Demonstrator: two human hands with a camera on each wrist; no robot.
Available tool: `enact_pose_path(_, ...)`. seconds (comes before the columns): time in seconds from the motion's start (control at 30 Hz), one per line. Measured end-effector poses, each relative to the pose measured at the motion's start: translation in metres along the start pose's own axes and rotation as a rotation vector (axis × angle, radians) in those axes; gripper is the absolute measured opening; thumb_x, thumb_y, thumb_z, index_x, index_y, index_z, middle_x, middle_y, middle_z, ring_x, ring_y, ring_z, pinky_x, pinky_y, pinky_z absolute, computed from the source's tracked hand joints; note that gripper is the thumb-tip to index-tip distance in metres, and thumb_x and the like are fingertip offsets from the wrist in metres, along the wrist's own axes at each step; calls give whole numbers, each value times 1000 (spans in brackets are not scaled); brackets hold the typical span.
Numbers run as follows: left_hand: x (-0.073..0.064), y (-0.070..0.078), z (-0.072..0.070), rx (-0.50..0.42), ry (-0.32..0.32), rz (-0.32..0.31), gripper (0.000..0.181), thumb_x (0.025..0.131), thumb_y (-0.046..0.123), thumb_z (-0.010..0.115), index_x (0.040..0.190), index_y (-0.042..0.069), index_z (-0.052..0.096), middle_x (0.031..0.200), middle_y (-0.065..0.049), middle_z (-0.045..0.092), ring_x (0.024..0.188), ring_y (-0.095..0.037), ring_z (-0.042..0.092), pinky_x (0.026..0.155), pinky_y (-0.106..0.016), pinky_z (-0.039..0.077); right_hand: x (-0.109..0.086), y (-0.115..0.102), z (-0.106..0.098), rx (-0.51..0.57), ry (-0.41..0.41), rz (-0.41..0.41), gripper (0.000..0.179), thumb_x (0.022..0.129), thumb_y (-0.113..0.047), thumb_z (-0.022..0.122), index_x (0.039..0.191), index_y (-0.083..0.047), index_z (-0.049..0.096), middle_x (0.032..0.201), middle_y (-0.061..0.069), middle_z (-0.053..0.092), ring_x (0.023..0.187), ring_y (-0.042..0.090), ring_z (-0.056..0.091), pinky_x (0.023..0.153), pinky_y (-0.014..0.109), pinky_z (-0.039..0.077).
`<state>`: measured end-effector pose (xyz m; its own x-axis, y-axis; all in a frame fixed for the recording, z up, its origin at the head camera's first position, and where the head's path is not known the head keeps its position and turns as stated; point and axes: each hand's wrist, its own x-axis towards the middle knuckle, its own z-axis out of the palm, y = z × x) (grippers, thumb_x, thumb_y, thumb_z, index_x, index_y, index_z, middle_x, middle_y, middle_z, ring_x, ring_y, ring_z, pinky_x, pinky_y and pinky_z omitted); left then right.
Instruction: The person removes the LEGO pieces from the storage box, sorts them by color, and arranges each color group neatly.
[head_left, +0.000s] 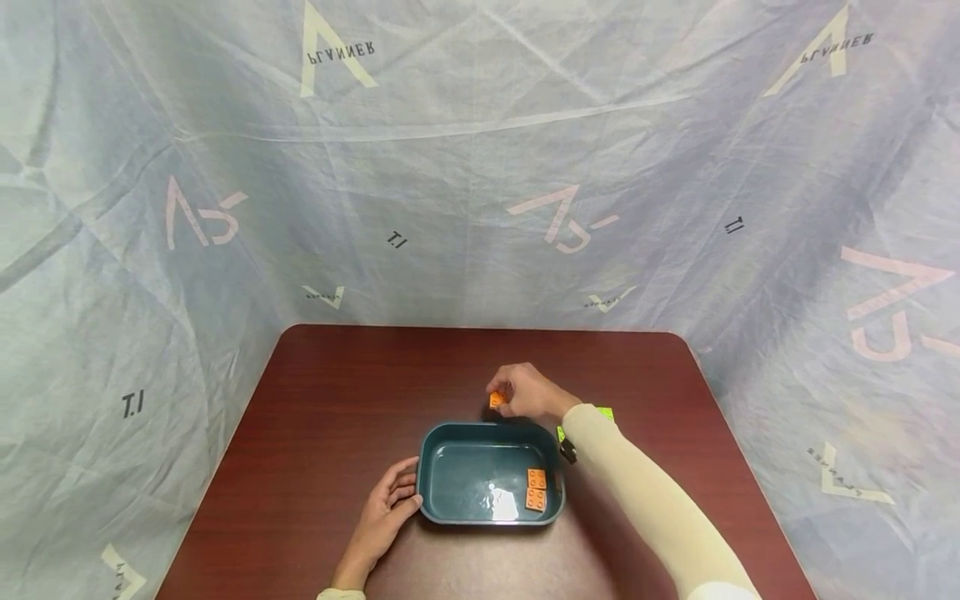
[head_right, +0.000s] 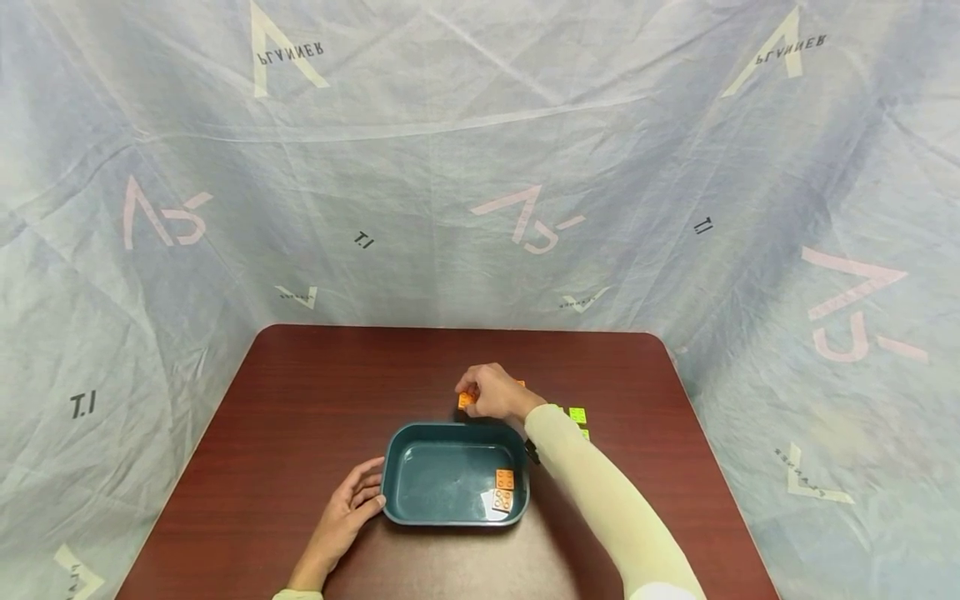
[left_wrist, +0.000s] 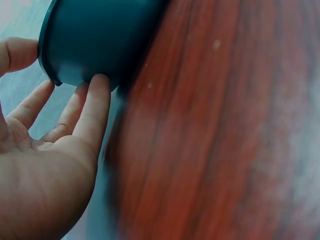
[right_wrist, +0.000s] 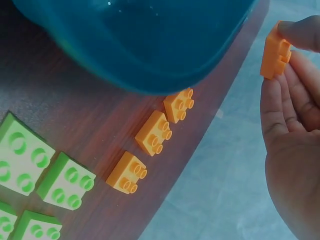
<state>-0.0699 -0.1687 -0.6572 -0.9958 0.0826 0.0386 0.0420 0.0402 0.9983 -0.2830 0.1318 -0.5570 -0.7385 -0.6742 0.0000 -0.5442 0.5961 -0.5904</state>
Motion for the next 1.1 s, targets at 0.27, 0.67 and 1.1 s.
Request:
enact_pose_path(0.27,0,-2,0,12,6,9,60,96,-1,71,152,6,52,132,-27,66,117,-28,64,97,-23,52,18,12,1,-75,39,-57,30,83,-11,87,112,-8,80,105,-1,74,86,9,65,77,26,58)
enact_pose_path(0.67,0,-1,1,9,33,-19,61,94,-2,72,151,10,55,134,-23,66,117,-26,64,96,-24,53,26,26,6,-57,-20,49,35,86,-8,84,120,-4,78,111,3,74,92,14,65,83,33,60)
enact_pose_path(1.1,-1,0,1,15,27,-26,60,95,2,73,152,10,54,134,-22,66,119,-25,64,97,-24,52,31,33,6,-83,-43,96,29,88,-7,83,117,-7,79,114,4,74,99,17,68,87,34,62)
